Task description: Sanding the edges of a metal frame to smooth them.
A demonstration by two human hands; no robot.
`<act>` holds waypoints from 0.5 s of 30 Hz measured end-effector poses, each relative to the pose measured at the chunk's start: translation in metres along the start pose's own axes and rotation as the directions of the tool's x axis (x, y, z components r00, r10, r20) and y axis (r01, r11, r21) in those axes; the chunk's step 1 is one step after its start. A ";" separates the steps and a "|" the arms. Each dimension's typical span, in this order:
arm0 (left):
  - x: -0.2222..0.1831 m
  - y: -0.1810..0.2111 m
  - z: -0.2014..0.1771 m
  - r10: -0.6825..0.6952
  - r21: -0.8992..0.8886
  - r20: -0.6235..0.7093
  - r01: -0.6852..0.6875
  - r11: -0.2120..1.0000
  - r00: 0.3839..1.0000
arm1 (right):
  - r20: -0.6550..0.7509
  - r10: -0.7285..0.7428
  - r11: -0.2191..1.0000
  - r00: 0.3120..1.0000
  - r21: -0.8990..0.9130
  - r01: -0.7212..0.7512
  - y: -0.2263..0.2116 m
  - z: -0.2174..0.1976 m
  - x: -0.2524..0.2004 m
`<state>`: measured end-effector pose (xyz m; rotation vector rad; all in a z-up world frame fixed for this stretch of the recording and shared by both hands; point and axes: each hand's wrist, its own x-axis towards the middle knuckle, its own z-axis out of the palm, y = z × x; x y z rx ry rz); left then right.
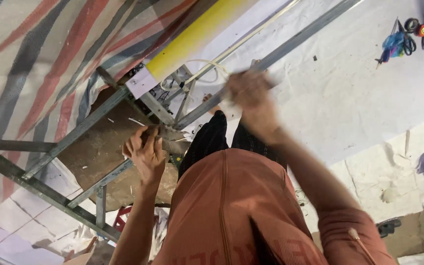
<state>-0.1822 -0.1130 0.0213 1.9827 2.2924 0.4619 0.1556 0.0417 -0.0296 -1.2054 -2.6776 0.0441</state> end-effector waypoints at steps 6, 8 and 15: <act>0.003 0.024 0.022 -0.019 -0.086 -0.095 0.011 0.996 0.995 | -0.053 0.419 0.907 0.906 -0.012 -0.420 0.090 -0.018 0.009; 0.019 0.039 0.044 0.037 -0.087 -0.093 -0.045 0.995 0.995 | -0.063 0.305 0.895 0.950 -0.321 -0.309 0.057 -0.011 0.013; 0.097 0.136 0.068 0.191 -0.183 0.039 -0.181 0.966 0.981 | 0.097 0.506 0.808 0.857 0.294 -0.510 0.227 -0.042 0.012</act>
